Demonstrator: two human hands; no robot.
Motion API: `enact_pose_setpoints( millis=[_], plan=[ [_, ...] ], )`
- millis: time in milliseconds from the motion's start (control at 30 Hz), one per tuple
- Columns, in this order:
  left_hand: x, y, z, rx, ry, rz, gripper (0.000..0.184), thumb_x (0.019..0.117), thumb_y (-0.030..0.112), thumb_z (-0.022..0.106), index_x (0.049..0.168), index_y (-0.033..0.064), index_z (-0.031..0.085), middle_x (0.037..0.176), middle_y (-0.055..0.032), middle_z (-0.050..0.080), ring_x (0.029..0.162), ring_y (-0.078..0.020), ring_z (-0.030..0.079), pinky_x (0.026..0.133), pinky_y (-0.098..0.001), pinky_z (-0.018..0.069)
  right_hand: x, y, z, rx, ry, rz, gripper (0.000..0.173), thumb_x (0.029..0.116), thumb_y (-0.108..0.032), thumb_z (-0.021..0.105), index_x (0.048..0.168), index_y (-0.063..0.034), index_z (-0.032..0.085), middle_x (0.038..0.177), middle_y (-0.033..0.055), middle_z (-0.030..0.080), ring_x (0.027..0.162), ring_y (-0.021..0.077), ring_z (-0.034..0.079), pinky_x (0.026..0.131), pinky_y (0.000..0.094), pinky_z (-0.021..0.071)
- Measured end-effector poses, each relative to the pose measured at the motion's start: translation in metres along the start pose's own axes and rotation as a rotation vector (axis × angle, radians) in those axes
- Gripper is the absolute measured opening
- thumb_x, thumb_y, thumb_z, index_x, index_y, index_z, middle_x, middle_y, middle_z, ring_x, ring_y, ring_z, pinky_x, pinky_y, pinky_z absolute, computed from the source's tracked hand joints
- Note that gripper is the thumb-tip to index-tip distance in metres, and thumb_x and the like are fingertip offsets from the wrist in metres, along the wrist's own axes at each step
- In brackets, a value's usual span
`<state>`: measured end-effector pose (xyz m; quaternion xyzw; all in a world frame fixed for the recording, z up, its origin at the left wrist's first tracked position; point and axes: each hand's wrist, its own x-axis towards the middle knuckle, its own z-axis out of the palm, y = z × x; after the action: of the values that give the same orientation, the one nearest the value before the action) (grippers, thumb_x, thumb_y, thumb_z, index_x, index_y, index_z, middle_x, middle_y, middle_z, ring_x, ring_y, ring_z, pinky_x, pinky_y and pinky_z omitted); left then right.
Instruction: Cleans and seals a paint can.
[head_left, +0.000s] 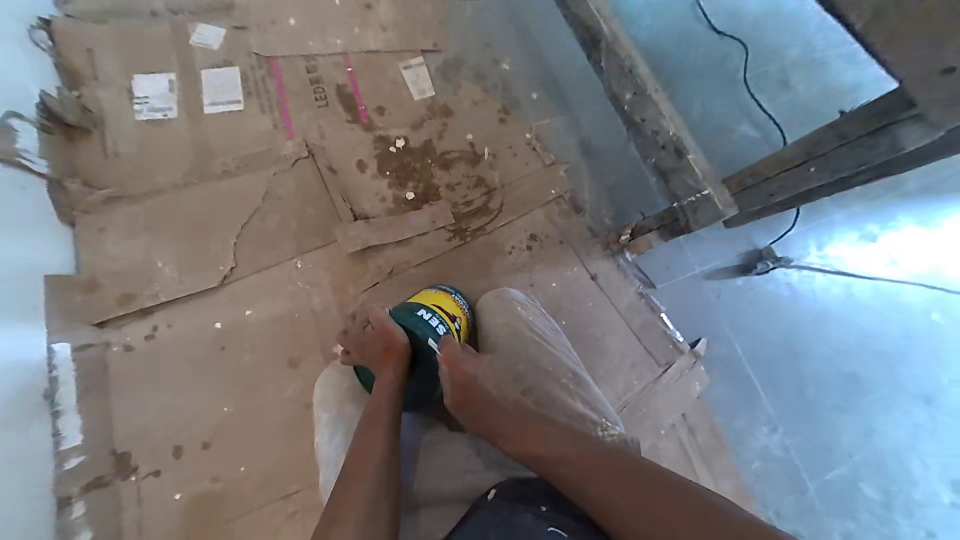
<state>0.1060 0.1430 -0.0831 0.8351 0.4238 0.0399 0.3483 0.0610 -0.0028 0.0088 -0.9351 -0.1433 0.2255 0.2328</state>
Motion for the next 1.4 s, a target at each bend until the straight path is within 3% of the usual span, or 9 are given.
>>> enact_pose_setpoints(
  millis=[300,467,567,667,767,900,1033,1167,1400],
  plan=[
    [-0.006,-0.008,0.001,-0.086,0.018,0.122,0.041,0.1004,0.035,0.039,0.093,0.0173,0.075,0.115,-0.0065,0.069,0.123,-0.0376,0.051,0.101,-0.0699,0.0263,-0.013,0.013,0.016,-0.161,0.226,-0.248,0.012,0.0934,-0.01,0.063,0.104,-0.0075,0.068,0.082,0.0109,0.067,0.055,0.0228,0.067,0.049,0.0382,0.0586],
    [-0.009,-0.01,0.007,-0.053,0.059,0.127,0.04,0.1003,0.035,0.04,0.094,0.0176,0.075,0.111,-0.0074,0.069,0.12,-0.0363,0.054,0.098,-0.0674,0.0299,-0.016,0.017,0.025,-0.139,0.251,-0.221,0.012,0.0913,-0.009,0.064,0.103,-0.0075,0.068,0.084,0.0132,0.066,0.058,0.0249,0.068,0.051,0.0387,0.0591],
    [-0.015,-0.007,0.003,-0.016,0.044,0.168,0.04,0.099,0.035,0.04,0.096,0.0169,0.076,0.111,-0.0087,0.069,0.116,-0.0376,0.055,0.097,-0.0669,0.0321,-0.015,0.031,0.013,0.101,0.097,-0.036,0.027,0.1047,-0.024,0.05,0.117,-0.0099,0.069,0.094,0.0092,0.071,0.075,0.0222,0.072,0.066,0.0407,0.0619],
    [-0.012,-0.01,-0.001,0.044,-0.005,0.218,0.044,0.1009,0.04,0.039,0.097,0.0158,0.075,0.112,-0.0098,0.068,0.115,-0.038,0.054,0.097,-0.067,0.0327,-0.002,0.038,-0.018,0.369,-0.181,0.232,0.036,0.1059,-0.045,0.05,0.111,-0.0139,0.068,0.084,0.0048,0.067,0.077,0.0172,0.067,0.072,0.0407,0.0574],
    [-0.008,-0.004,-0.018,0.179,-0.124,0.278,0.04,0.1005,0.042,0.044,0.099,0.0166,0.075,0.115,-0.0107,0.068,0.117,-0.0409,0.054,0.096,-0.0702,0.0328,0.007,0.041,-0.028,0.448,-0.326,0.315,0.031,0.1045,-0.041,0.054,0.107,-0.014,0.068,0.081,0.0043,0.065,0.073,0.0161,0.066,0.068,0.0404,0.0565],
    [0.002,0.001,-0.029,0.276,-0.184,0.463,0.032,0.0958,0.035,0.047,0.093,0.0159,0.072,0.113,-0.011,0.068,0.118,-0.0402,0.054,0.095,-0.0661,0.0363,0.017,0.029,-0.038,0.278,-0.422,0.253,0.028,0.1078,-0.033,0.049,0.107,-0.0102,0.066,0.083,0.0069,0.064,0.076,0.0192,0.066,0.07,0.0413,0.056],
    [0.013,-0.007,-0.02,0.1,-0.264,0.631,0.028,0.0978,0.023,0.048,0.087,0.0093,0.07,0.092,-0.01,0.068,0.092,-0.0312,0.065,0.077,-0.0559,0.0498,0.022,0.01,-0.043,0.1,-0.494,0.257,0.025,0.1076,-0.028,0.046,0.108,-0.0102,0.063,0.084,0.009,0.064,0.078,0.023,0.067,0.069,0.0438,0.0567],
    [0.012,-0.011,-0.012,0.081,-0.186,0.619,0.029,0.0954,0.024,0.047,0.079,0.0117,0.067,0.087,-0.0068,0.069,0.088,-0.0284,0.065,0.073,-0.0522,0.0493,0.016,-0.008,-0.034,-0.058,-0.493,0.282,0.029,0.1075,-0.028,0.042,0.119,-0.0081,0.06,0.098,0.0153,0.069,0.095,0.0316,0.071,0.081,0.0514,0.0586],
    [0.006,-0.014,-0.008,0.017,-0.15,0.628,0.031,0.0954,0.025,0.046,0.074,0.0119,0.064,0.081,-0.0056,0.066,0.083,-0.0262,0.064,0.07,-0.0486,0.0477,0.003,-0.008,-0.019,-0.168,-0.416,0.241,0.026,0.1052,-0.026,0.046,0.12,-0.0082,0.059,0.096,0.0136,0.07,0.094,0.0315,0.072,0.078,0.0504,0.059]
  ],
)
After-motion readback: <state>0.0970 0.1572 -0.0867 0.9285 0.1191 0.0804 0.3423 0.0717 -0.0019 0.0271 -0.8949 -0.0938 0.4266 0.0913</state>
